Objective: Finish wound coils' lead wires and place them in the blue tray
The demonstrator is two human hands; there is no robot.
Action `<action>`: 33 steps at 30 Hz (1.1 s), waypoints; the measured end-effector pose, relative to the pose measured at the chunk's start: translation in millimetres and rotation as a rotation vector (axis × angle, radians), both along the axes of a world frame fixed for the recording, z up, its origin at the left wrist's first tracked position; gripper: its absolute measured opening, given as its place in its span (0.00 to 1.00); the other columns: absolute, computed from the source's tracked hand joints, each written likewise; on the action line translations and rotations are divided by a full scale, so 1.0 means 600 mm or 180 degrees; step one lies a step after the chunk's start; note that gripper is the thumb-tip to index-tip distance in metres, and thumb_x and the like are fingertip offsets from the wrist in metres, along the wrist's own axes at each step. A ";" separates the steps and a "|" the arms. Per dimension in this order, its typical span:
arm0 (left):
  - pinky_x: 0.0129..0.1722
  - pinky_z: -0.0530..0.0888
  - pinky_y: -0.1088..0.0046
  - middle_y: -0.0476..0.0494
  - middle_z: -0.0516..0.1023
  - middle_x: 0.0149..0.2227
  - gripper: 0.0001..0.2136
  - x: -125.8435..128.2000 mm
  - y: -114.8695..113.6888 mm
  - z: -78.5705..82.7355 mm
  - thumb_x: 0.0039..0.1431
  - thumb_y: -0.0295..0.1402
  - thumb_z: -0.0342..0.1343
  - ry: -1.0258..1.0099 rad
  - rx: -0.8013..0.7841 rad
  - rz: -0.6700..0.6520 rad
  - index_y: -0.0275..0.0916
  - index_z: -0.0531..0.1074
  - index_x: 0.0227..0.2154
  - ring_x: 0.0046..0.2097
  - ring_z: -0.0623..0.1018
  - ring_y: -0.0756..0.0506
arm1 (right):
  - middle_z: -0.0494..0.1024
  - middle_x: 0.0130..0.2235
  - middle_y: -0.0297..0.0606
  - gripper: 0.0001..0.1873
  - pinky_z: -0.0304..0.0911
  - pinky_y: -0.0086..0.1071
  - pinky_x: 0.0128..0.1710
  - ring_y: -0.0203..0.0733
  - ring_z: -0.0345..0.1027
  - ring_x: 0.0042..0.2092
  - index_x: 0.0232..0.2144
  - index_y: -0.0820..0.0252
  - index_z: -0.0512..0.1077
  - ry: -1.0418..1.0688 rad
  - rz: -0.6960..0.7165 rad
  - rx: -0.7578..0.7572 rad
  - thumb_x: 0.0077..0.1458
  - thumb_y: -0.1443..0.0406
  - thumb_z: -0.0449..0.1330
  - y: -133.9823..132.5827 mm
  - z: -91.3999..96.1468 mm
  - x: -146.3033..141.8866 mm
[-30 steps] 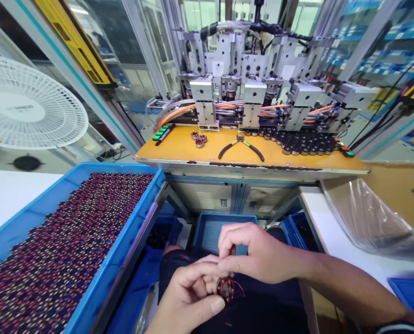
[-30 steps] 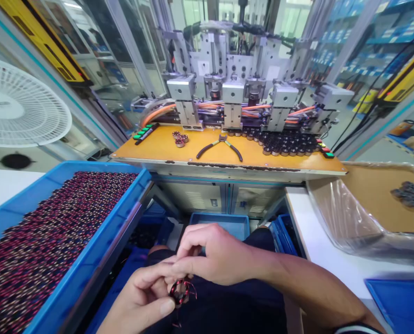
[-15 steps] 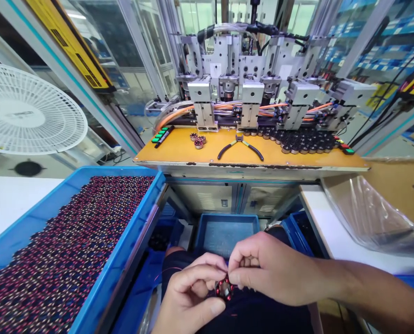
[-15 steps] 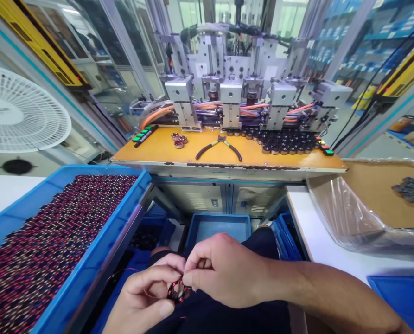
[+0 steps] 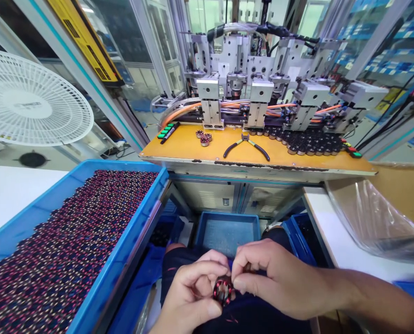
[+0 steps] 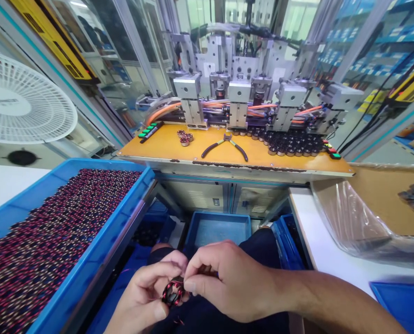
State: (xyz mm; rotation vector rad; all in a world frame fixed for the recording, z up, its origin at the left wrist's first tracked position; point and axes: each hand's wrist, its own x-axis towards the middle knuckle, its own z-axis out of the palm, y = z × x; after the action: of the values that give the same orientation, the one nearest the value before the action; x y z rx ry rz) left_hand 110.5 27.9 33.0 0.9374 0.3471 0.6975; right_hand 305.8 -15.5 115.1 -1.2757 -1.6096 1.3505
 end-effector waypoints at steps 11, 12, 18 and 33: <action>0.32 0.68 0.79 0.48 0.67 0.40 0.14 -0.009 0.003 -0.003 0.47 0.38 0.73 0.0029 0.0212 -0.0069 0.49 0.82 0.39 0.31 0.69 0.56 | 0.71 0.25 0.27 0.08 0.58 0.19 0.31 0.26 0.62 0.28 0.26 0.64 0.72 0.0027 0.0010 -0.0154 0.57 0.73 0.59 -0.004 0.001 -0.005; 0.32 0.68 0.79 0.48 0.67 0.40 0.14 -0.009 0.003 -0.002 0.47 0.38 0.73 0.0026 0.0233 -0.0057 0.48 0.82 0.38 0.31 0.68 0.55 | 0.70 0.25 0.27 0.08 0.58 0.19 0.31 0.26 0.61 0.28 0.25 0.64 0.72 0.0038 0.0007 -0.0164 0.57 0.73 0.59 -0.004 0.002 -0.007; 0.33 0.68 0.78 0.48 0.70 0.39 0.13 -0.005 0.000 0.005 0.46 0.40 0.73 0.0021 0.0141 0.0000 0.45 0.81 0.36 0.31 0.70 0.55 | 0.71 0.26 0.28 0.07 0.59 0.19 0.31 0.27 0.62 0.28 0.26 0.64 0.73 -0.0272 0.0240 -0.0051 0.58 0.73 0.61 -0.009 0.005 0.000; 0.34 0.69 0.78 0.49 0.68 0.38 0.16 0.010 -0.007 -0.007 0.47 0.41 0.72 -0.0594 -0.0620 -0.0482 0.43 0.79 0.39 0.33 0.72 0.53 | 0.77 0.33 0.40 0.08 0.67 0.31 0.38 0.37 0.70 0.36 0.37 0.70 0.73 -0.1367 0.0703 0.3476 0.66 0.69 0.56 0.015 -0.006 0.014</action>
State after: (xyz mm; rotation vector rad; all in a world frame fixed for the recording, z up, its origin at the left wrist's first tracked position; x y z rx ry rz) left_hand 116.5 23.9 28.7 0.6997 0.1732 0.5952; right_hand 314.3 -6.2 111.3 -0.7062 -2.3181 0.1215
